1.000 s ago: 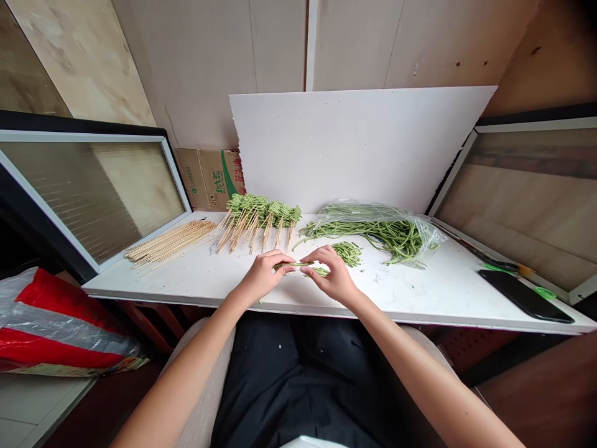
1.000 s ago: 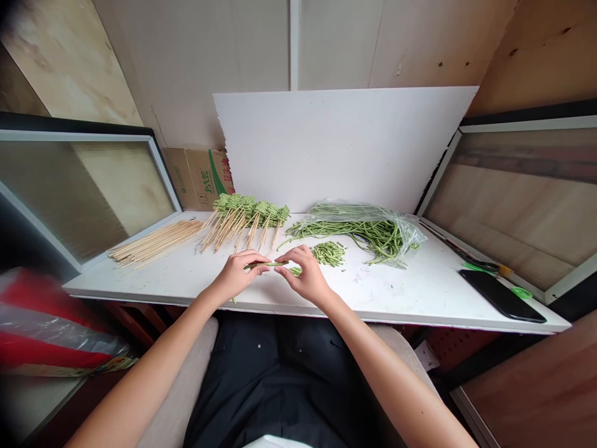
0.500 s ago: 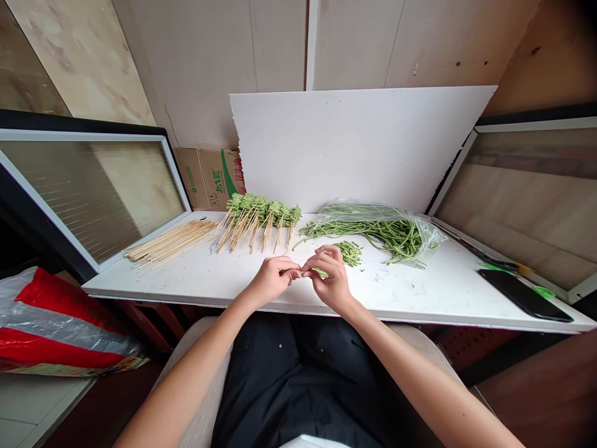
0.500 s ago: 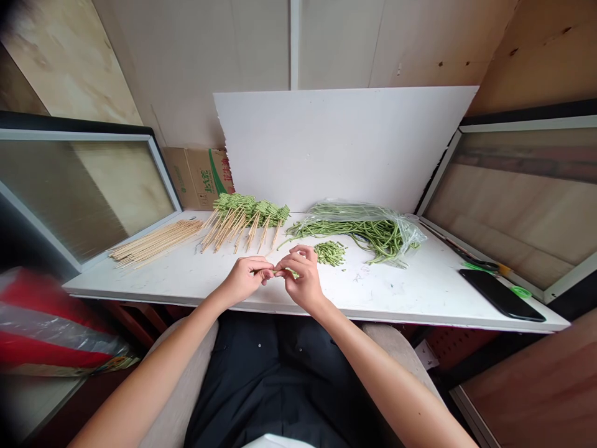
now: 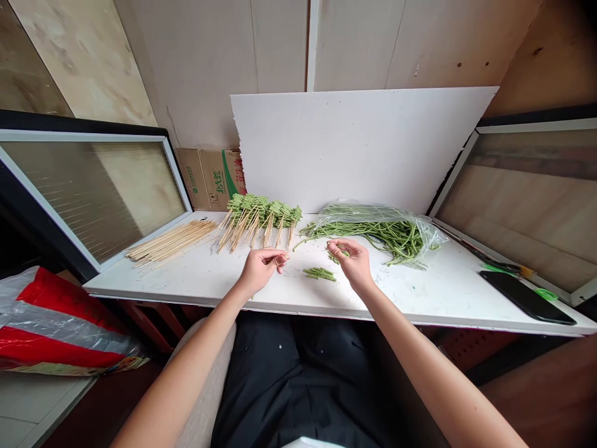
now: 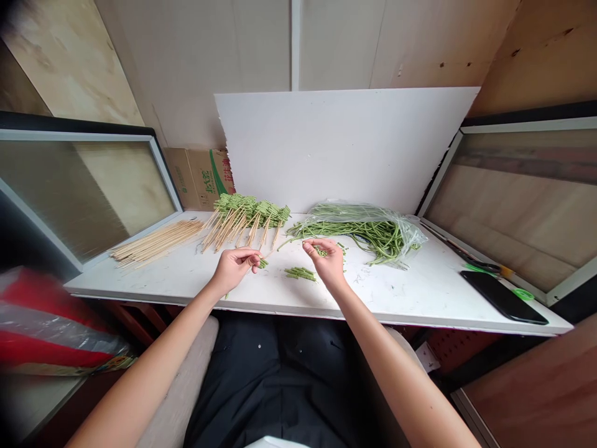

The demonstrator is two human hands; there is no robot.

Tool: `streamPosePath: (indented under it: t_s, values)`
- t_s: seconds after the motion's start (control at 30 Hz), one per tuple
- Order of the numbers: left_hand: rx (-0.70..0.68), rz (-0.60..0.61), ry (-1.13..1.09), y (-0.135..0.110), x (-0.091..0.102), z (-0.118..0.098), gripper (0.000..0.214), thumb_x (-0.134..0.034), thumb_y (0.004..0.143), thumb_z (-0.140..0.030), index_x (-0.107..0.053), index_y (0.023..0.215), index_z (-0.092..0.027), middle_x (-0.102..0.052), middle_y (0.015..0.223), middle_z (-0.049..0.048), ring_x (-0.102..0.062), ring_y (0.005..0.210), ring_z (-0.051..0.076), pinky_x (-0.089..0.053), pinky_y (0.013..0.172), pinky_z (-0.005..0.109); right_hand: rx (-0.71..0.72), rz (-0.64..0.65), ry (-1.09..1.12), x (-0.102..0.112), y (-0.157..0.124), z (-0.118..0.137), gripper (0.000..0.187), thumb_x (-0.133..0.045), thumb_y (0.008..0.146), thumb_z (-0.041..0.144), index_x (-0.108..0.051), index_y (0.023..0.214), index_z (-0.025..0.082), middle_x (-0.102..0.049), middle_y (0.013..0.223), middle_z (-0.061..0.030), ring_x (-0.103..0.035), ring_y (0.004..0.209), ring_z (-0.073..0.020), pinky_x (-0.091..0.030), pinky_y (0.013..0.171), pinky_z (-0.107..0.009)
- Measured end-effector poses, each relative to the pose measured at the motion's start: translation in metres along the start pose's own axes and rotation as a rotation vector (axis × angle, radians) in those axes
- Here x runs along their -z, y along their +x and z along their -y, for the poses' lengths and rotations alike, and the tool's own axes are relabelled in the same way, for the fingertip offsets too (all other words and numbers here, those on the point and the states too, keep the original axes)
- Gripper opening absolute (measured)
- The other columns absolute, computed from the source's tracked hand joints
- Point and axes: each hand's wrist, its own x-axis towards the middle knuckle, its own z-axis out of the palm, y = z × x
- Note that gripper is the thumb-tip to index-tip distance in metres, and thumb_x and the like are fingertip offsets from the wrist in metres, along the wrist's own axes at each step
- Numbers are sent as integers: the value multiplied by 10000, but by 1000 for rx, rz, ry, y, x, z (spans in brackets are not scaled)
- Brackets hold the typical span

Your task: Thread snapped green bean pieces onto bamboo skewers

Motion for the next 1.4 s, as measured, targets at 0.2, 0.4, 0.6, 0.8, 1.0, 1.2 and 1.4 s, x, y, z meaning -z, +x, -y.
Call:
streamPosePath:
  t_s: [0.2, 0.4, 0.6, 0.8, 1.0, 1.2, 1.4]
  values:
    - [12, 63, 253, 0, 5, 3, 313, -650, 1009, -371, -836, 1159, -169, -722, 967, 105, -632, 721, 155, -561, 662, 291, 0, 235, -530, 14, 7, -39, 372, -750, 873, 614, -854, 867, 257, -796, 960, -138, -560, 1166, -418, -448, 976, -545]
    - [12, 171, 431, -4, 1, 0, 347, -598, 1030, -308, -778, 1301, -189, -685, 1132, 115, -680, 924, 183, -576, 812, 305, 73, 354, -606, 12, 2, -58, 524, -643, 922, 701, -849, 835, 228, -798, 894, -137, -617, 1038, -374, -484, 896, -486]
    - [-30, 159, 407, -5, -4, 0, 297, -675, 983, -244, -780, 1258, -204, -682, 1089, 90, -683, 926, 185, -597, 827, 316, 52, 391, -395, 9, 6, -25, 529, -573, 1006, 637, -836, 853, 204, -818, 908, -115, -731, 863, -301, -550, 787, -415]
    - [-125, 163, 374, -9, -16, -6, 397, -766, 918, -162, -733, 1310, -217, -713, 1038, 64, -686, 902, 181, -597, 879, 336, 75, 573, -123, -11, -13, 20, 365, -731, 947, 553, -834, 1123, 250, -806, 1195, -101, -751, 1039, -277, -565, 827, -372]
    - [-165, 155, 410, -9, -18, -11, 360, -796, 904, -167, -746, 1260, -202, -724, 1025, 69, -701, 904, 189, -589, 849, 318, 118, 478, -73, -19, -19, 17, 259, -819, 890, 501, -836, 956, 251, -824, 999, -69, -735, 952, -247, -545, 802, -365]
    - [-167, 132, 536, -5, -7, -15, 78, -778, 941, -242, -809, 1008, -217, -780, 999, 74, -722, 912, 227, -550, 872, 348, 208, 419, -134, -13, -16, 18, 294, -762, 942, 529, -817, 1029, 253, -804, 1014, -80, -687, 1002, -263, -536, 824, -390]
    - [-198, 147, 529, -7, -11, -16, 56, -782, 929, -212, -828, 945, -239, -805, 945, 56, -728, 876, 227, -525, 883, 357, 460, 424, -231, -20, -25, 27, 225, -772, 951, 470, -812, 1034, 265, -775, 940, -86, -627, 980, -284, -512, 905, -469]
